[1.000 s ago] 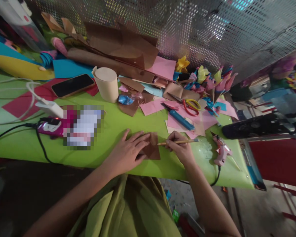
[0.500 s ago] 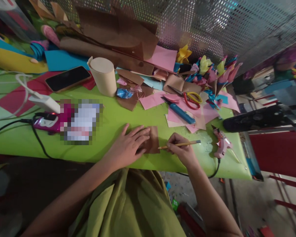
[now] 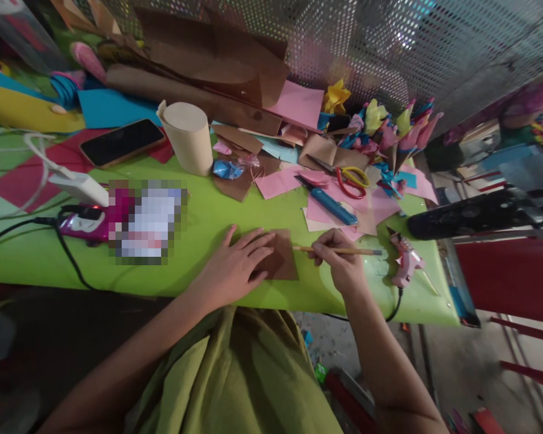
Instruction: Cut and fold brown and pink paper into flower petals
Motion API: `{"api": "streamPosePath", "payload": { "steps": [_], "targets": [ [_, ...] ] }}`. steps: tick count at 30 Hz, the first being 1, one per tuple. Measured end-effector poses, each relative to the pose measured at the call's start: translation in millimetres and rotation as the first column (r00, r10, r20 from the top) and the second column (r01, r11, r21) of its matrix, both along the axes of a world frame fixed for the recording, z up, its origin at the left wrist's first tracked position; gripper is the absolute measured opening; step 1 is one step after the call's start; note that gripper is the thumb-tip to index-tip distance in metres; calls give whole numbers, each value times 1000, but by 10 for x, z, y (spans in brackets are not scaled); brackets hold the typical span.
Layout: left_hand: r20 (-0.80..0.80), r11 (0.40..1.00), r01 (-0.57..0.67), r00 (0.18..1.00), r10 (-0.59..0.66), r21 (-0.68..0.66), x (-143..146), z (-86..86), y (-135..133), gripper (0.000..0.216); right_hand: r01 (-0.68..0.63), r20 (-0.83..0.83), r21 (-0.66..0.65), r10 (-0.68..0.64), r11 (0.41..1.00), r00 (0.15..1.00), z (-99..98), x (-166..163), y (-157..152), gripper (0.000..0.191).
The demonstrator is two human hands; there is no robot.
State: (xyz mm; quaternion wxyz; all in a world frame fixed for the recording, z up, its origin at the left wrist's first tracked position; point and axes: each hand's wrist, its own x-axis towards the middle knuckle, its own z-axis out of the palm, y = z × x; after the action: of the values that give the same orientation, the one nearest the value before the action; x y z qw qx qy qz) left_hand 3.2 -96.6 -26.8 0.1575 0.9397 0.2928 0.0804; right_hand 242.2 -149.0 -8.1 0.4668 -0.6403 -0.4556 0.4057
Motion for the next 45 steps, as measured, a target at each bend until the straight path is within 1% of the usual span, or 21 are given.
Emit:
{"api": "streamPosePath", "payload": {
  "steps": [3, 7, 13, 20, 27, 36, 45],
  "targets": [
    [8, 1000, -8, 1000, 8, 6, 4, 2, -4, 41, 21, 17, 67, -22, 998, 1000, -50, -5, 177, 21],
    [12, 1000, -8, 1000, 8, 8, 3, 7, -7, 40, 2, 54, 72, -6, 997, 999, -109, -42, 303, 22],
    [-3, 1000, -6, 1000, 6, 3, -1, 17, -13, 42, 0, 86, 49, -4, 999, 996, -113, -74, 315, 22],
    [3, 1000, -9, 1000, 9, 5, -3, 23, -18, 41, -3, 128, 52, -4, 999, 992, -97, -85, 326, 21],
    [7, 1000, -18, 1000, 18, 13, 5, 31, -20, 41, -42, 170, 30, 36, 999, 985, -109, -48, 262, 18],
    [-2, 1000, -15, 1000, 15, 17, 8, 29, -20, 43, -57, 134, 4, 56, 998, 989, -96, -58, 127, 16],
    [-6, 1000, -6, 1000, 6, 6, 7, 31, -14, 44, -92, 114, -61, 98, 994, 989, -67, -64, -66, 17]
  ]
}}
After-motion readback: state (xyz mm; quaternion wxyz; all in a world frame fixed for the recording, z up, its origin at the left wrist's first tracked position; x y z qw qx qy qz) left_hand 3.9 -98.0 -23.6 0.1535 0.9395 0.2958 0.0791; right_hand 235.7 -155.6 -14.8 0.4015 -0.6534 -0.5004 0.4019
